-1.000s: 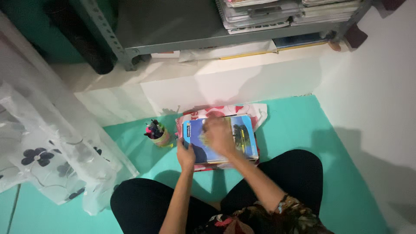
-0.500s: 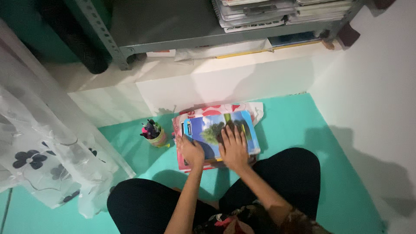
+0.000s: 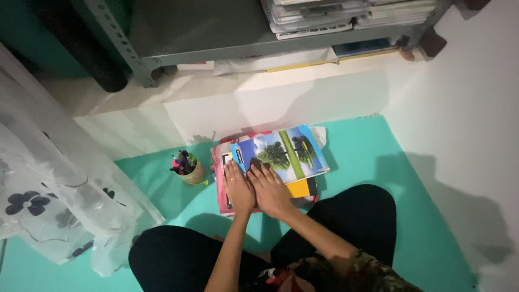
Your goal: The person sits on a teal mat and wipes the covers of several notebooks and books with a dark cloth, then places them on a metal shelf. They also wipe and place a red shopping bag, a box of colored pencils, and a cup of pens onto the shelf.
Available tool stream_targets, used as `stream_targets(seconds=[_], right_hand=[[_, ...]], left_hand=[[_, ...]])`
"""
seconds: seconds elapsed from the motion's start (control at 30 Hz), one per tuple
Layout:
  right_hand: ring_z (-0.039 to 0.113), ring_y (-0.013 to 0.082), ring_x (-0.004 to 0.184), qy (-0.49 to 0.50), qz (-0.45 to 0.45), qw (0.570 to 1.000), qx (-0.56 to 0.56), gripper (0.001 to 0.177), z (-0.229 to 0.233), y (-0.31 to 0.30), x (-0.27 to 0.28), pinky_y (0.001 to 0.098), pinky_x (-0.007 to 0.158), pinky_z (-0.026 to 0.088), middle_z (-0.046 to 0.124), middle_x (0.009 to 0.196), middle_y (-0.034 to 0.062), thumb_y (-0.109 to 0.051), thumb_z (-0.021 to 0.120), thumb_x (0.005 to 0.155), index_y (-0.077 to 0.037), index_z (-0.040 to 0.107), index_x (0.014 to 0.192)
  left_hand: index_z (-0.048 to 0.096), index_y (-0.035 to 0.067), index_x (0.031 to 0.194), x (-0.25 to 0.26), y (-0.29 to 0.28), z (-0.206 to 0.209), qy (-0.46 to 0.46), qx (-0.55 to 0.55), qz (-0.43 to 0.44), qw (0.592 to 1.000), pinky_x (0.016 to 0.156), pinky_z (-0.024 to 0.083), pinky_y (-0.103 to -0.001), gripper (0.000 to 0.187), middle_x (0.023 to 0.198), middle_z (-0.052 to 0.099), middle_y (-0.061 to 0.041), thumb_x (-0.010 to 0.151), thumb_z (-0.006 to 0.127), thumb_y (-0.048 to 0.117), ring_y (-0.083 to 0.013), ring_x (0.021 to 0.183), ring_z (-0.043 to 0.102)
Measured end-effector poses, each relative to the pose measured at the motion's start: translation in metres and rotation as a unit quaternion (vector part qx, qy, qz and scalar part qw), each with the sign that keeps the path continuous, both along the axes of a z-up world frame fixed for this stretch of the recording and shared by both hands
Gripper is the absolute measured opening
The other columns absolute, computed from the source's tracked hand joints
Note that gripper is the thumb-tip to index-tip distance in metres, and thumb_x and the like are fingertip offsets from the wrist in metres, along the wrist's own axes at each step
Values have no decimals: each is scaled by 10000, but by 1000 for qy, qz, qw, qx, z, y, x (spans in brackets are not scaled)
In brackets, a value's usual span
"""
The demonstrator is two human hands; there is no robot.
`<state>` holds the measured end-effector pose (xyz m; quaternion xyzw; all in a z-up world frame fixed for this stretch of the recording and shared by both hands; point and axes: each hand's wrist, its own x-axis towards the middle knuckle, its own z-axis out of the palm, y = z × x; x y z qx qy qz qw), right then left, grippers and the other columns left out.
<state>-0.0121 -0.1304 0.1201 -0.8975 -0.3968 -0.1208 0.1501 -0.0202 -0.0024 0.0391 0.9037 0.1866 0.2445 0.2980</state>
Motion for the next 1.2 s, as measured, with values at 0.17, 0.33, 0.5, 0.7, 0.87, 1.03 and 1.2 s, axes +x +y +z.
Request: stream_targets(seconds=[0.17,0.33,0.5,0.7,0.87,1.03,1.2], right_hand=[[452,398,1395,-27,-94,994,56,500,2,-55,54,529,1188,279,524,1480,214,-235,591,913,-2,596,1356],[485,387,1356,34,-249,968,24,453,10,-44,108,521,1197,337,571,1415,211,-288,604,936,-8,623,1293],[546,394,1309,-82,66,992,73,461,1,34,91,532,1093,375,612,1383,240,-189,606,838,25,660,1243],[553,296,1364,99,-38,994,12,353,11,-6,119,468,1220,433,636,1391,117,-239,562,938,-90,670,1239],[461,414,1336,-157,-254,954,11,458,-1,-59,110,539,1128,355,568,1401,245,-276,553,938,32,634,1268],[492,337,1422,86,-228,968,58,416,-27,-33,37,483,1265,379,566,1460,161,-183,489,978,-44,611,1351],[492,416,1359,10,17,992,121,411,-26,21,12,590,1111,315,592,1452,173,-193,575,907,-74,668,1288]], left_hand=[[331,4,1571,2,8,7,39,38,-28,998,1232,187,-532,626,1622,358,-180,1017,504,238,-353,1527,281],[305,-3,1580,-2,3,8,40,43,-29,998,1247,171,-521,733,1651,333,-175,992,554,356,-337,1546,260],[211,-57,1569,-5,14,19,78,23,-87,993,1238,89,-523,1182,1656,228,-227,773,718,655,-339,1558,145],[164,-85,1567,-11,16,33,97,1,-115,989,1247,68,-518,1427,1666,173,-253,623,776,793,-360,1574,85],[145,-114,1559,-13,15,38,32,-22,-145,989,1251,71,-506,1485,1658,149,-287,577,824,767,-387,1570,61],[137,-84,1568,-10,19,10,70,-21,-126,989,1234,40,-517,1480,1668,153,-239,543,871,693,-343,1566,73],[131,10,1699,-7,22,-19,56,399,44,914,1331,60,-423,1339,1765,174,-108,772,821,686,-234,1666,105]])
